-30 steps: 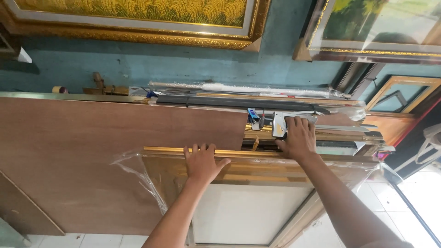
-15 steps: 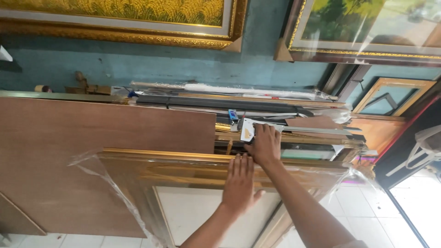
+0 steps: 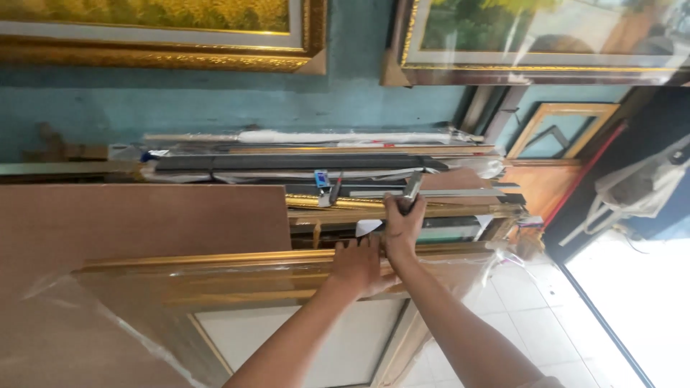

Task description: Wrapping a picture frame in protective plastic film and securing it with a manual staple gun.

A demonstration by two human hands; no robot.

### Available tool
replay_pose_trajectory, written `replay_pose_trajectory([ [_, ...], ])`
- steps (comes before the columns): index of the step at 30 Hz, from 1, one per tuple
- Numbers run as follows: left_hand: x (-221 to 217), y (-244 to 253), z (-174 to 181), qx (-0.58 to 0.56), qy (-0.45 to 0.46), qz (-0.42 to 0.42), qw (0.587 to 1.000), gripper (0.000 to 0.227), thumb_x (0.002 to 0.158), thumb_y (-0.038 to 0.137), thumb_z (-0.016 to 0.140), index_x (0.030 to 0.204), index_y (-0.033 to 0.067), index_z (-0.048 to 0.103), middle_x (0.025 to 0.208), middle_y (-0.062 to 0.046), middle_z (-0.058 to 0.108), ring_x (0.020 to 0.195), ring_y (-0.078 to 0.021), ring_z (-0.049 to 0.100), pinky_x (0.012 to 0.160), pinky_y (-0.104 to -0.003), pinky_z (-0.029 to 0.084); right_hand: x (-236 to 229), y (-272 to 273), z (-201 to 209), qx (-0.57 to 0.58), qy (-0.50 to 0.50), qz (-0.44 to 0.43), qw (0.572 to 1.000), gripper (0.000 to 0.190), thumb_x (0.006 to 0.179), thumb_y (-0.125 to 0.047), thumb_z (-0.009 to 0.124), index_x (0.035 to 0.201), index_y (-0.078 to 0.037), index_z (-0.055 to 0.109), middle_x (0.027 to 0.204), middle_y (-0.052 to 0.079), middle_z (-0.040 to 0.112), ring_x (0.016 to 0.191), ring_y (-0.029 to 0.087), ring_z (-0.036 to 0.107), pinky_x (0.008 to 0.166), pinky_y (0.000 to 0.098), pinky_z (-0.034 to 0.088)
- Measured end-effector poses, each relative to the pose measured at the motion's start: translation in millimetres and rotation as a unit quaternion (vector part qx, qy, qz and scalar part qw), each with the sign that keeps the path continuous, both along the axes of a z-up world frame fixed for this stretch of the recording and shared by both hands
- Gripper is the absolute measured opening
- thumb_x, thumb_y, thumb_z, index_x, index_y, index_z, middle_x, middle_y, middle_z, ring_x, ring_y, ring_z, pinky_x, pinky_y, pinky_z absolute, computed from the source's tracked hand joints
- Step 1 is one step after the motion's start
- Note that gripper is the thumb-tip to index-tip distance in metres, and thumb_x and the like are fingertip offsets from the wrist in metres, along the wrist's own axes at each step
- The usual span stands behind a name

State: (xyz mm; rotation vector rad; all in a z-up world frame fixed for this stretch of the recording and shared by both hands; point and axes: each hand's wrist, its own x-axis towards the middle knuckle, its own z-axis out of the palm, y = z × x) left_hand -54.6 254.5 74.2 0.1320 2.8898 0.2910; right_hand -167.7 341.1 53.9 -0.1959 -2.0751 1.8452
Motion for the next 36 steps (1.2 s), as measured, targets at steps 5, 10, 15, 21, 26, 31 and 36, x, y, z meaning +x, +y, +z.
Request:
replay_pose_trajectory([
  [5, 14.2, -1.5, 39.2, -0.025, -0.003, -0.021, 0.999, 0.102, 0.095, 0.081, 0.062, 0.167, 0.0108, 0.041, 0.156, -0.024, 0.057, 0.144, -0.0442, 0.057, 0.114, -0.064, 0.044, -18.0, 73.4, 31.1, 0.022, -0.028, 0.016, 0.999, 0.06, 0.096, -0.049, 0.077, 0.133, -0.014, 0.046, 0.125, 0.01, 0.049, 0.123, 0.031, 0.052, 0.103, 0.0513, 0.043],
  [10, -5.5, 33.0, 67.5, -0.033, -0.106, -0.037, 0.993, 0.116, 0.096, 0.093, 0.041, 0.172, 0.0046, 0.039, 0.165, -0.032, 0.05, 0.15, -0.0479, 0.054, 0.123, -0.066, 0.041, -109.4, 140.6, 21.5, 0.353, -0.12, 0.123, 0.92, 0.101, 0.084, -0.079, 0.067, 0.153, -0.009, 0.046, 0.152, 0.025, 0.051, 0.154, 0.052, 0.042, 0.126, 0.0741, 0.027],
  [15, -6.4, 79.3, 101.3, 0.09, -0.076, -0.034, 0.992, 0.086, 0.104, 0.078, 0.041, 0.137, 0.0055, 0.073, 0.141, -0.024, 0.076, 0.133, -0.0473, 0.071, 0.105, -0.063, 0.057, -218.8, 155.4, -39.7, 0.55, -0.121, 0.253, 0.787, 0.079, 0.085, -0.068, 0.076, 0.143, -0.015, 0.074, 0.142, 0.015, 0.077, 0.139, 0.043, 0.07, 0.109, 0.0627, 0.055],
  [21, -54.0, 74.5, 73.0, 0.045, -0.08, -0.018, 0.996, 0.09, 0.098, 0.087, 0.034, 0.159, 0.0256, 0.06, 0.152, -0.015, 0.069, 0.14, -0.0424, 0.067, 0.11, -0.061, 0.057, -254.2, 152.9, -44.7, 0.656, -0.082, 0.287, 0.693, 0.073, 0.085, -0.065, 0.083, 0.136, -0.013, 0.08, 0.137, 0.018, 0.08, 0.136, 0.045, 0.073, 0.107, 0.0615, 0.061],
  [26, -81.4, 68.2, 64.2, 0.027, -0.088, 0.003, 0.996, 0.09, 0.099, 0.088, 0.042, 0.161, 0.0261, 0.059, 0.153, -0.015, 0.069, 0.142, -0.0429, 0.066, 0.112, -0.064, 0.057, -245.6, 155.3, -21.9, 0.665, -0.01, 0.321, 0.674, 0.065, 0.095, -0.053, 0.082, 0.144, -0.014, 0.065, 0.149, 0.018, 0.073, 0.146, 0.045, 0.064, 0.124, 0.0632, 0.041],
  [31, -91.9, 61.9, 48.4, 0.018, -0.089, 0.03, 0.995, 0.091, 0.095, 0.092, 0.044, 0.159, 0.0299, 0.063, 0.151, -0.01, 0.071, 0.144, -0.0396, 0.065, 0.114, -0.064, 0.056, -291.4, 146.4, -77.0, 0.682, -0.035, 0.343, 0.646, 0.076, 0.093, -0.067, 0.084, 0.15, -0.022, 0.061, 0.155, 0.012, 0.067, 0.149, 0.046, 0.056, 0.104, 0.0676, 0.058],
  [36, -83.8, 64.0, 38.4, 0.037, -0.027, 0.075, 0.996, 0.072, 0.087, 0.087, 0.06, 0.136, 0.038, 0.08, 0.129, 0.006, 0.08, 0.13, -0.0289, 0.073, 0.113, -0.055, 0.06, -372.1, 145.8, -199.2, 0.61, -0.036, 0.341, 0.715, 0.045, 0.101, -0.056, 0.075, 0.141, -0.033, 0.072, 0.138, 0.004, 0.078, 0.135, 0.033, 0.074, 0.11, 0.051, 0.061],
])
